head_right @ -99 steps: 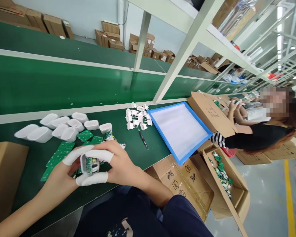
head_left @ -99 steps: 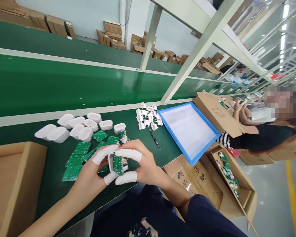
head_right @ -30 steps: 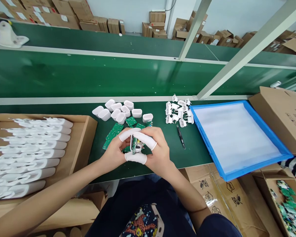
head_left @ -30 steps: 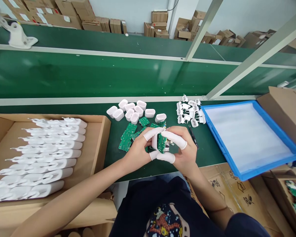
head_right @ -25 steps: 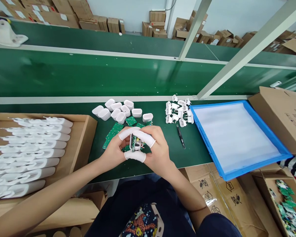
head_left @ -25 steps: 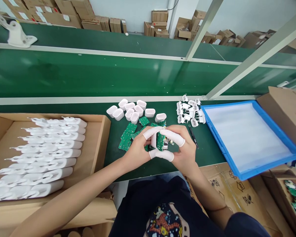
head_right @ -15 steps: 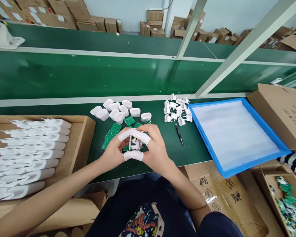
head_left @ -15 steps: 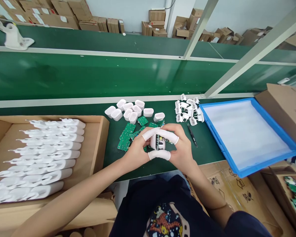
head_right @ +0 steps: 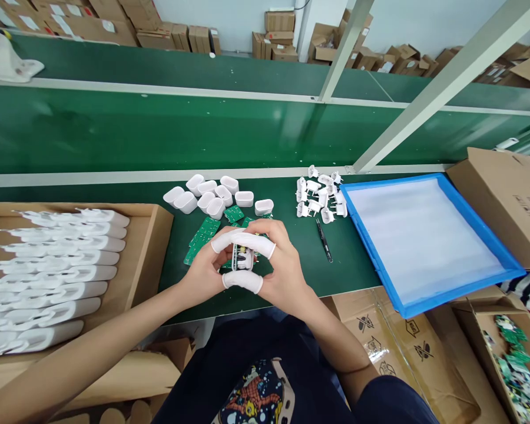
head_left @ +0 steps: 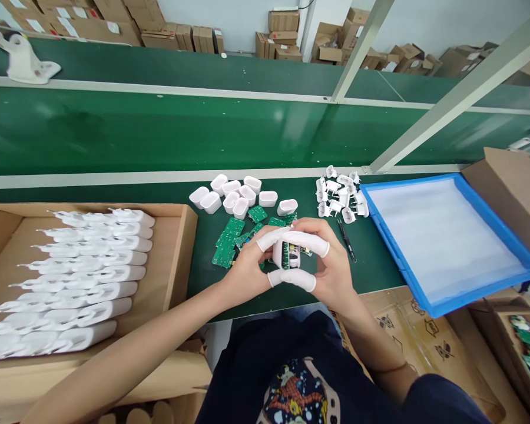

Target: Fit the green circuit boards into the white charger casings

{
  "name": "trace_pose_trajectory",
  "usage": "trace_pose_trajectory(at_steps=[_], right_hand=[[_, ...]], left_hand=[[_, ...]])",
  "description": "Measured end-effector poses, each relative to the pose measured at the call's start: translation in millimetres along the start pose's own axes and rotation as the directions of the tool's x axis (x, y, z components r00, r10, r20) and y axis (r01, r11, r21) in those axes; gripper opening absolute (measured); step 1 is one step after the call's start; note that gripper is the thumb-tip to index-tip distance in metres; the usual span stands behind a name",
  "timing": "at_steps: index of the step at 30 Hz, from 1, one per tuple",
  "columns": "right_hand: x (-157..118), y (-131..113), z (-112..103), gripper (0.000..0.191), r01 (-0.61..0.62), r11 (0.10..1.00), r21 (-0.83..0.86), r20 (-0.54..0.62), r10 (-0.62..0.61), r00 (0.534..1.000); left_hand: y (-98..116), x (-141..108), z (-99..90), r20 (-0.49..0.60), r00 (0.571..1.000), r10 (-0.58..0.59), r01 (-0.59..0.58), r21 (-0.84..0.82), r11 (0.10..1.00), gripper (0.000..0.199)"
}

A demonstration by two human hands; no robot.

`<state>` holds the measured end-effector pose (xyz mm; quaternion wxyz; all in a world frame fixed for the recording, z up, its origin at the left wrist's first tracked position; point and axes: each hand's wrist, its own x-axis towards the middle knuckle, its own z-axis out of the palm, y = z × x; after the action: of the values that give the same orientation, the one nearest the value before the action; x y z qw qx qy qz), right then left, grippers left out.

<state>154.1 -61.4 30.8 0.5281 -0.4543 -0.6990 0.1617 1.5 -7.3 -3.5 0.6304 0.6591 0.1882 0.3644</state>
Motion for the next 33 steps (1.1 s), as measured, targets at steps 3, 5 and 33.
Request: trace_pose_trajectory(at_steps=[3,5,33], right_hand=[[-5.3,2.6,4.1,0.043,-0.046,0.998,0.052,-0.02,0.047,0.999],[-8.5,4.2,7.0,0.043,-0.069,0.994,0.089,-0.024,0.071,0.997],[-15.4,-1.9,-19.3,0.046,-0.075,0.996,0.045,0.024,0.074,0.997]], left_hand=[[2.0,0.1,0.5,-0.005,1.0,0.003,-0.003,0.005,1.0,0.061],[3.1,0.2,1.0,-0.007,1.0,-0.001,0.001,0.008,1.0,0.059],[4.0,-2.7,0.3,0.052,0.976,0.21,-0.216,0.27,0.938,0.055]])
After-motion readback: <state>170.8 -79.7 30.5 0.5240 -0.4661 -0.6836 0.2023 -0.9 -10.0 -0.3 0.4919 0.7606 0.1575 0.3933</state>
